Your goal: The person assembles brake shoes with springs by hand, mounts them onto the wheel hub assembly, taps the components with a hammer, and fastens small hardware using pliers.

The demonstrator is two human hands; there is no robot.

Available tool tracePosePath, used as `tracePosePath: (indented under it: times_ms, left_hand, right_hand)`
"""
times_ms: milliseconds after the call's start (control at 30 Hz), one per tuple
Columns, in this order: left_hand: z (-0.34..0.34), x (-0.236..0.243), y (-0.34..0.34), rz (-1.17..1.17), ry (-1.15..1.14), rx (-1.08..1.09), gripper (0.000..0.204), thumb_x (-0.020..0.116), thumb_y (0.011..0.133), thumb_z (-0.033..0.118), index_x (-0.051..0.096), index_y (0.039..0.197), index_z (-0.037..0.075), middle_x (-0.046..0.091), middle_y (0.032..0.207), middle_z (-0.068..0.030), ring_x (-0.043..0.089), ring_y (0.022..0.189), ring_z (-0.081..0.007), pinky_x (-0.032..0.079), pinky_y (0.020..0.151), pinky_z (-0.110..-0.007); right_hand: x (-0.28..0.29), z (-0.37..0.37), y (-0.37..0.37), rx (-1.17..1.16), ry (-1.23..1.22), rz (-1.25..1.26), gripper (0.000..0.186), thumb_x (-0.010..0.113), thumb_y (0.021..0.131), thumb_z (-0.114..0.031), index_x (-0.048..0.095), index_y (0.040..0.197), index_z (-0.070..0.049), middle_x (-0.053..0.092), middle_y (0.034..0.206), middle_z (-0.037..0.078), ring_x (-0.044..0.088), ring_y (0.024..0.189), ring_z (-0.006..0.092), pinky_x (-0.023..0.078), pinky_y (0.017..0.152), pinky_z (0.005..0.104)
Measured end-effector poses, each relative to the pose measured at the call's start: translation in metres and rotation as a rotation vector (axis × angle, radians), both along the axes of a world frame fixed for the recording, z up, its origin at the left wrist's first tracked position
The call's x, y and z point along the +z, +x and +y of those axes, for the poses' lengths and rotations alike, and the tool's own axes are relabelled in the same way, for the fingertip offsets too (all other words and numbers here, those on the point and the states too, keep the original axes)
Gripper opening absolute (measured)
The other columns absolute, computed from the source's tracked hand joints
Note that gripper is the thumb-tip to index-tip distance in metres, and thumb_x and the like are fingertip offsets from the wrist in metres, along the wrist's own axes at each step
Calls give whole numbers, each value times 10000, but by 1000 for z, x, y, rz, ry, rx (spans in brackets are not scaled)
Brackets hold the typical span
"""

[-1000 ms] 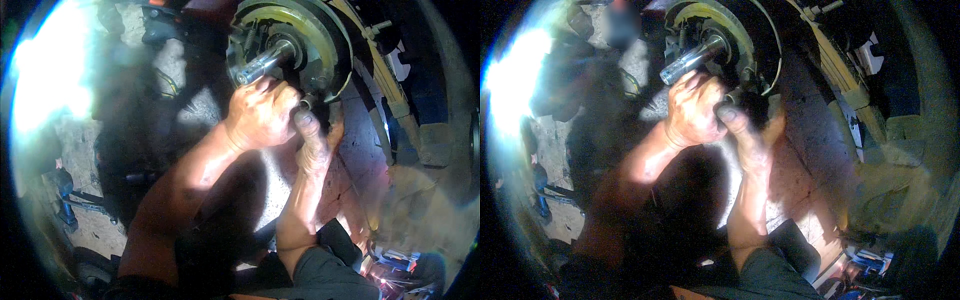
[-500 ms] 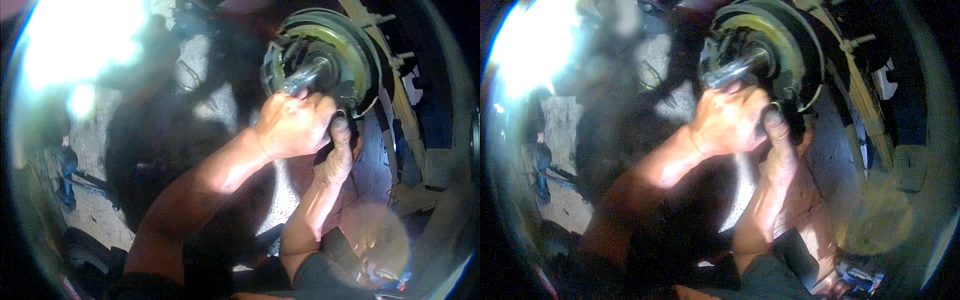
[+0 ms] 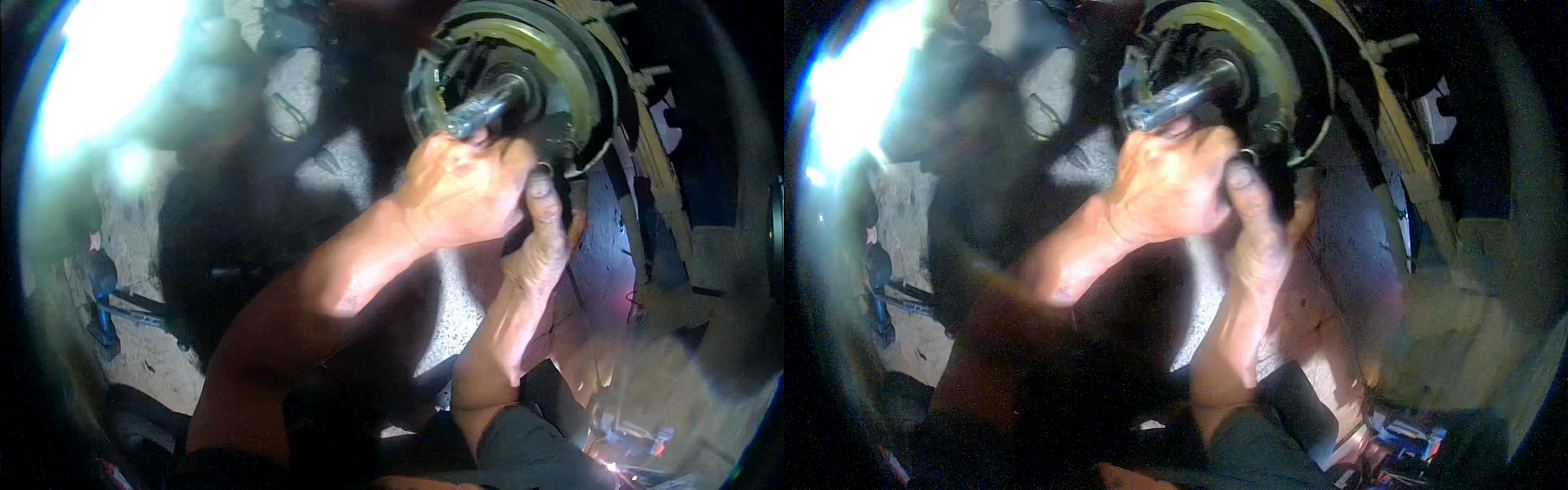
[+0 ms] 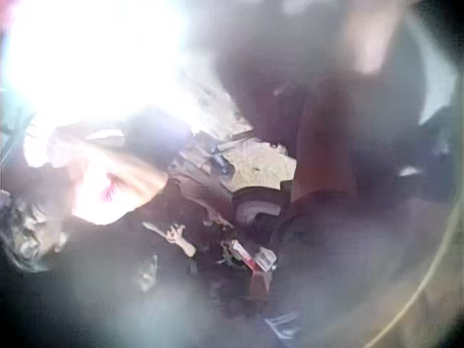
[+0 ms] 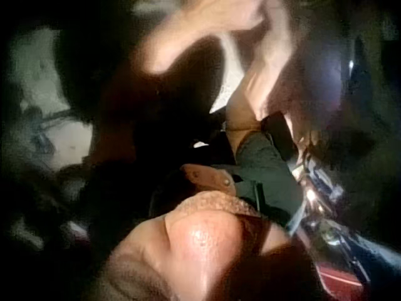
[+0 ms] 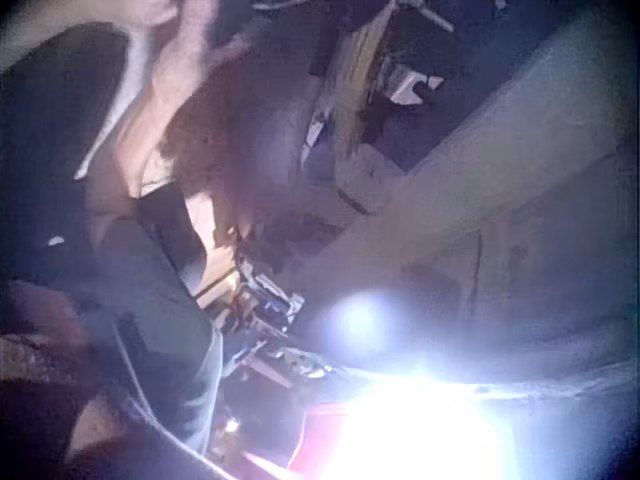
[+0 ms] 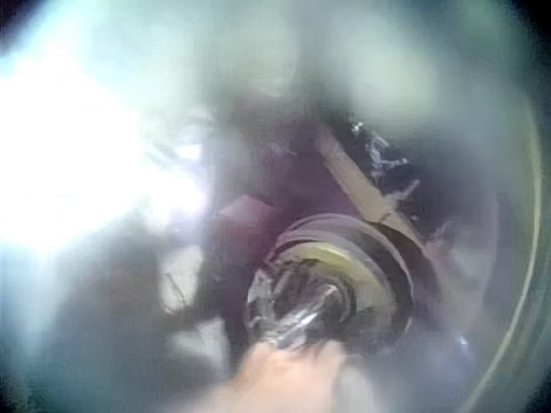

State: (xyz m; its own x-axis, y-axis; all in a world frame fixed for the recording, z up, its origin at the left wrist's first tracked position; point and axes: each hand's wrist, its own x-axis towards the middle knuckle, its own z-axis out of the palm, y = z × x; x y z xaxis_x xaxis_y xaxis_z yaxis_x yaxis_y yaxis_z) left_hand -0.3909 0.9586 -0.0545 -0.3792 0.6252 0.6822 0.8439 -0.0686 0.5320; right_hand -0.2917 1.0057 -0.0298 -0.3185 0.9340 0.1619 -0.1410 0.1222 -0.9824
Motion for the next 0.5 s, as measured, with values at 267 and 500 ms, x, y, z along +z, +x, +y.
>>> tracePosePath:
  times_ms: [267,500]
  left_hand:
    - [9,-21,1,-22,231,6,148,617,644,105,495,723,83,560,658,-93,565,634,-292,473,601,-384]
    - [23,-28,1,-43,347,1,116,593,686,118,525,764,67,569,736,-120,568,693,-311,465,653,-408]
  right_hand:
    - [-3,5,3,164,54,-51,661,773,659,-179,498,1230,11,575,1084,80,550,983,196,425,910,316]
    - [-5,4,-3,105,133,8,439,739,692,-138,561,1070,-4,579,972,50,535,863,155,435,770,279]
